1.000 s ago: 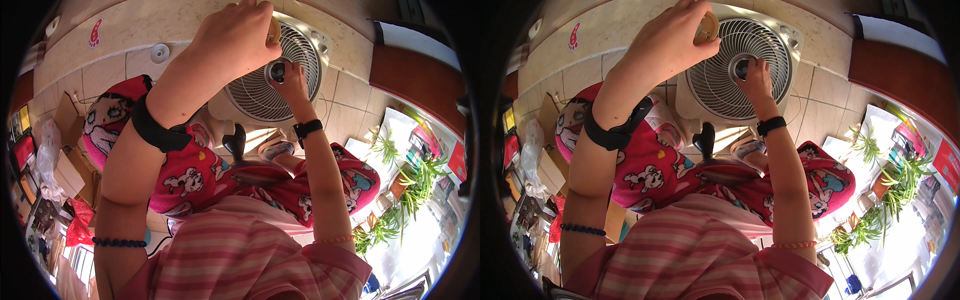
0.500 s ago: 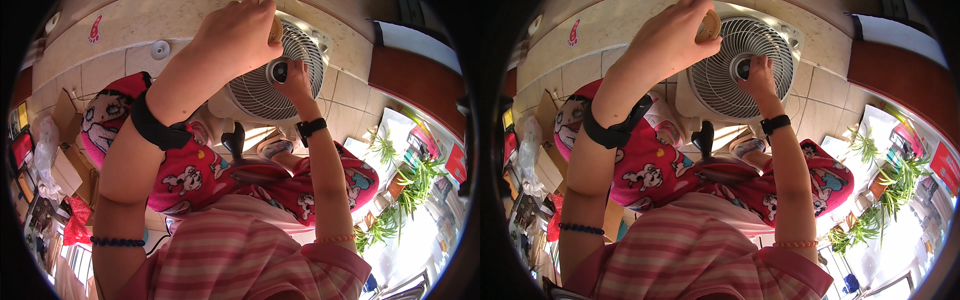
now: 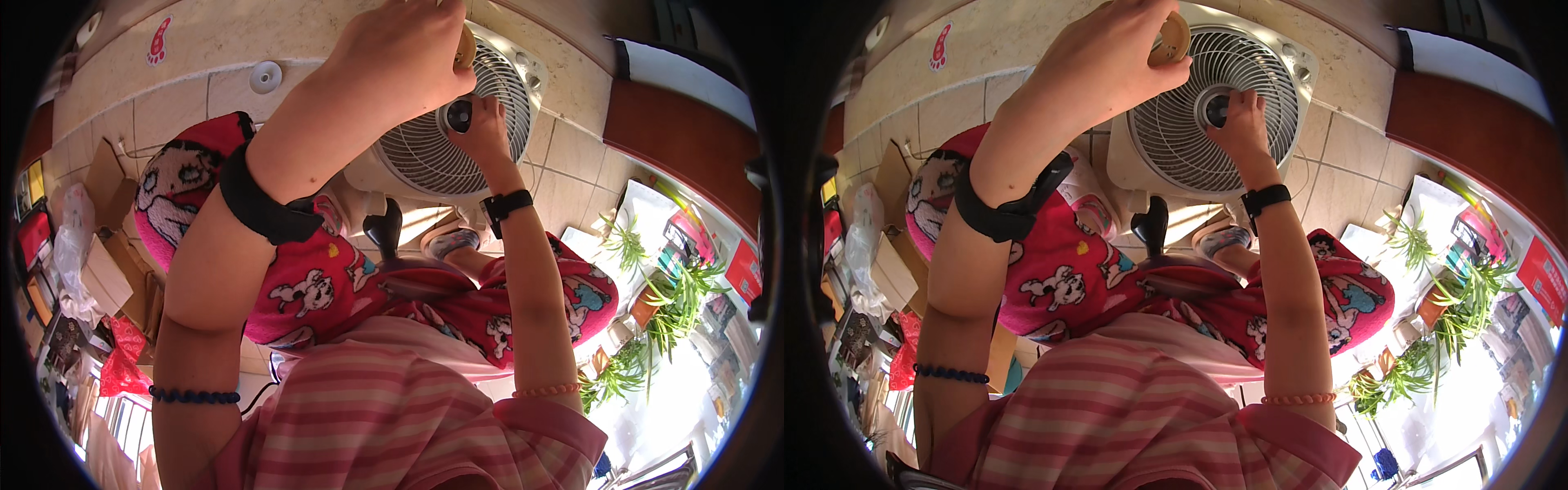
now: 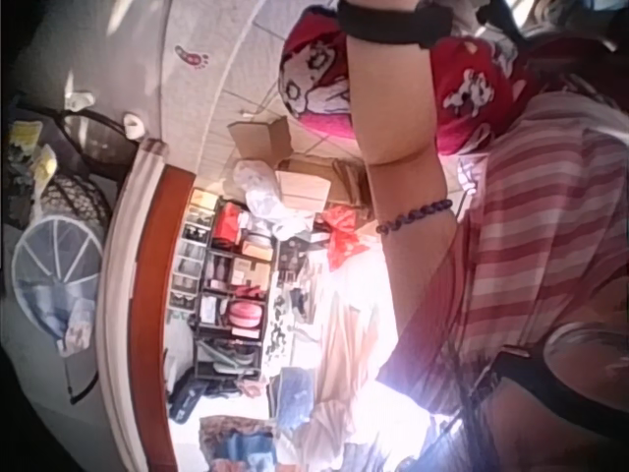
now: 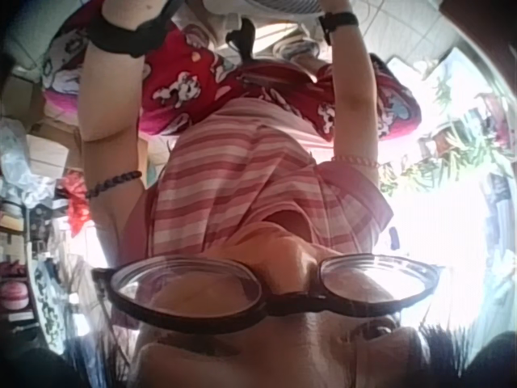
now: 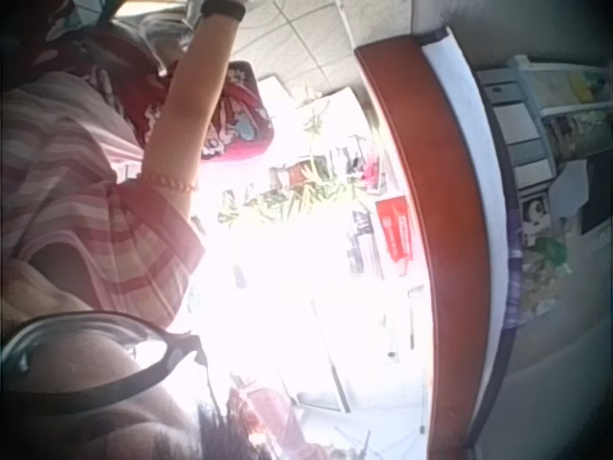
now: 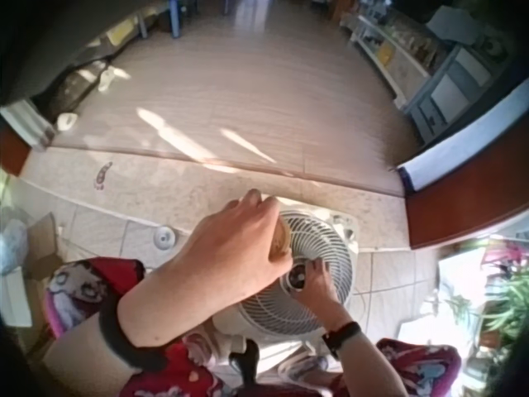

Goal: The person assembles a small white table fan by hand. They attach the front grille, insert the central hub cap, and secure the rear grille, completing the fan assembly.

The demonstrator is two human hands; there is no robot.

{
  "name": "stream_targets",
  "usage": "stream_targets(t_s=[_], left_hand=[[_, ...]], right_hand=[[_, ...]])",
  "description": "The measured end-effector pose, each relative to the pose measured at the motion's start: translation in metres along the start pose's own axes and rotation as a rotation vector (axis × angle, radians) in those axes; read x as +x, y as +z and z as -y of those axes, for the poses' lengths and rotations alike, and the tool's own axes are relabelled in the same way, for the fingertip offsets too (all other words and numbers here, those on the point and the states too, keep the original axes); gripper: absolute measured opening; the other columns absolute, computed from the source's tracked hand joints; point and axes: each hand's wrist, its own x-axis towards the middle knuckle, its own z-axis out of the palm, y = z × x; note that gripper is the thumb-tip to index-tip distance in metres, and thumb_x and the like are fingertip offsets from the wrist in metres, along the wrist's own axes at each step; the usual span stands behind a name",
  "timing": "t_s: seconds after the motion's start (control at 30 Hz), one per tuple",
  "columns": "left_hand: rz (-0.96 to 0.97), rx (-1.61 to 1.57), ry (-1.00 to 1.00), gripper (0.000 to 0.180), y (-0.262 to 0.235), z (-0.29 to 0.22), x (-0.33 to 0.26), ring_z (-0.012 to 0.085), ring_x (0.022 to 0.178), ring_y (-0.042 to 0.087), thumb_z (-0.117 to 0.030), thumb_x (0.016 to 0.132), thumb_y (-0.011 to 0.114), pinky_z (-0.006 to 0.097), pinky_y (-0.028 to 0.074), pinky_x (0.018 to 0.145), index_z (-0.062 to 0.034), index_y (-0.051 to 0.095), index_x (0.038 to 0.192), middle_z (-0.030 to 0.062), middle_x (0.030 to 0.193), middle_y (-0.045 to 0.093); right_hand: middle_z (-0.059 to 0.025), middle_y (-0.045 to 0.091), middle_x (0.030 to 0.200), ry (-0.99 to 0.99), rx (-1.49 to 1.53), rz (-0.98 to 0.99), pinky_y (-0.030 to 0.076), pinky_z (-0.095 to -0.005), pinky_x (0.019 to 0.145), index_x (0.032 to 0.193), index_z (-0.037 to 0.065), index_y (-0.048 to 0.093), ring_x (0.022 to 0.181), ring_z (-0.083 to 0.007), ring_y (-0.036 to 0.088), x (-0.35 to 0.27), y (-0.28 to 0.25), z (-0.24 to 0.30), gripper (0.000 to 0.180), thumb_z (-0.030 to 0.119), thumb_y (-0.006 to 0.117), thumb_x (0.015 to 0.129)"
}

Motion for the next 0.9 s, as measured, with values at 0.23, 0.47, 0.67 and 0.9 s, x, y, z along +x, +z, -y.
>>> stream_targets(t_s=[0.23,0.47,0.67,0.9], left_hand=[[0.003,-0.040,0.015,0.044,-0.004,-0.001,0.001,0.0350,0.099,0.062,-0.021,0.083,0.067,0.041,0.055,0.087,0.0131,0.053,0.107,0.0258,0.106,0.059],[0.019,-0.034,0.020,0.044,-0.001,0.002,0.000,0.0352,0.099,0.063,-0.022,0.083,0.067,0.041,0.055,0.087,0.0131,0.053,0.107,0.0259,0.105,0.059],[-0.045,-0.018,0.028,0.044,-0.013,-0.010,-0.008,0.0344,0.099,0.063,-0.022,0.084,0.066,0.040,0.056,0.085,0.0127,0.054,0.108,0.0257,0.105,0.059],[-0.112,0.036,-0.007,0.046,0.002,-0.008,-0.012,0.0337,0.102,0.064,-0.024,0.082,0.068,0.039,0.057,0.081,0.0092,0.056,0.111,0.0246,0.113,0.059]], right_hand=[[-0.0167,0.051,0.110,-0.106,-0.021,-0.013,0.044,-0.0456,0.094,0.117,0.004,0.055,0.104,-0.0374,0.049,0.002,0.001,-0.009,0.066,0.023,0.082,0.061],[-0.0160,0.052,0.111,-0.123,-0.004,0.016,0.048,-0.0442,0.089,0.118,0.004,0.055,0.103,-0.0369,0.050,0.003,0.000,-0.016,0.069,0.024,0.084,0.058],[-0.0158,0.054,0.113,-0.055,-0.076,0.075,0.043,-0.0456,0.094,0.126,0.008,0.052,0.104,-0.0344,0.053,0.007,0.003,-0.018,0.077,0.030,0.084,0.059],[-0.0170,0.054,0.109,-0.177,0.020,-0.024,0.047,-0.0454,0.092,0.113,0.002,0.060,0.103,-0.0363,0.054,0.013,0.008,-0.030,0.068,0.030,0.084,0.056]])
